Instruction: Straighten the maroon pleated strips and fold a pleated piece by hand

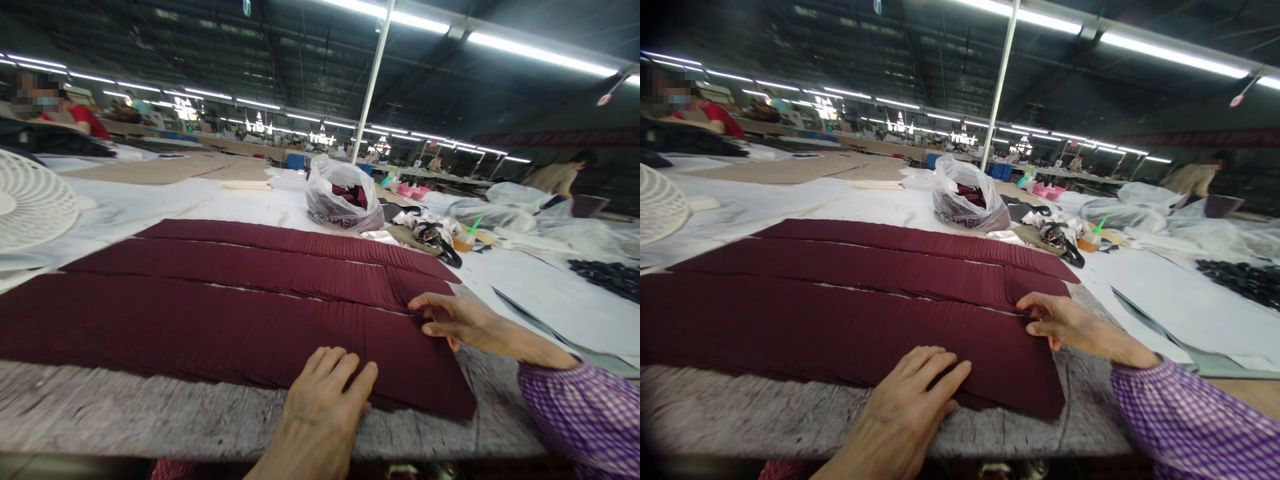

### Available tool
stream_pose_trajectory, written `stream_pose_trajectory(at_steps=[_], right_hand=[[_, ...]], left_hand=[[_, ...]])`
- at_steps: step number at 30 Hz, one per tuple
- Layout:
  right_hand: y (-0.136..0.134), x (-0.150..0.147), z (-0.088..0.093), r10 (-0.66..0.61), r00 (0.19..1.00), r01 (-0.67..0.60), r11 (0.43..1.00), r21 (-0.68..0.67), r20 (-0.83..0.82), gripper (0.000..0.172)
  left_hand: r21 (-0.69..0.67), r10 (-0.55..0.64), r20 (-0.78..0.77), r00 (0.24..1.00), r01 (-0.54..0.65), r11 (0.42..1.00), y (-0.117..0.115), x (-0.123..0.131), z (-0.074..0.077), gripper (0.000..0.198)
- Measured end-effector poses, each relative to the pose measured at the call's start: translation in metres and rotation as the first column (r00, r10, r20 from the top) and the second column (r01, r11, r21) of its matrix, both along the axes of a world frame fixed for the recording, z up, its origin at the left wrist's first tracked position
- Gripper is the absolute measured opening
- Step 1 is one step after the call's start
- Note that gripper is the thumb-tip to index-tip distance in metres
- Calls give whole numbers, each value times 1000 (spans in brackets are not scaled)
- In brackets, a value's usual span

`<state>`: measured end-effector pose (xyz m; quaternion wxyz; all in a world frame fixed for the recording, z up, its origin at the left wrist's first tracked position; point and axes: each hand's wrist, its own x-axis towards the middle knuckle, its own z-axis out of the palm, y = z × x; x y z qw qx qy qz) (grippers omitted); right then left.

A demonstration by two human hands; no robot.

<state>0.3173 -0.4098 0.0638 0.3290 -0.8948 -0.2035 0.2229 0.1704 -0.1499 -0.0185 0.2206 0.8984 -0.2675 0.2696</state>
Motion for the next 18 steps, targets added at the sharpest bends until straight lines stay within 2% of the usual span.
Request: stream_pose_trajectory(at_steps=[2,7,10,12,14,15,16,18], right_hand=[[1,-1,1,14,1000,-14,1000,-20,3,45],[-1,1,-6,67,997,-63,994,-93,44,39],[-8,5,-11,133,980,-100,971,-217,146,40],[-10,4,-6,220,907,-80,927,-367,358,43],[-5,-2,5,324,757,-32,886,-463,567,40],[0,-8,12,361,688,-28,880,-474,630,37],[8,-15,20,385,652,-56,883,-465,653,35],[29,-30,28,421,628,-166,894,-416,654,36]], left_hand=[[8,-2,-5,1000,2,1000,0,0,0,40],[-13,8,-14,1000,-8,1000,-1,-1,3,29],[-16,13,-5,1000,-13,1000,-2,-3,3,29],[-19,15,-10,1000,-15,1000,-1,-4,4,30],[-23,13,-24,1000,-14,1000,0,-3,5,30],[-26,14,-28,999,-15,1000,1,-2,6,30],[-26,14,-27,1000,-15,1000,0,0,7,30],[-26,22,-8,1000,-22,999,-3,1,9,28]])
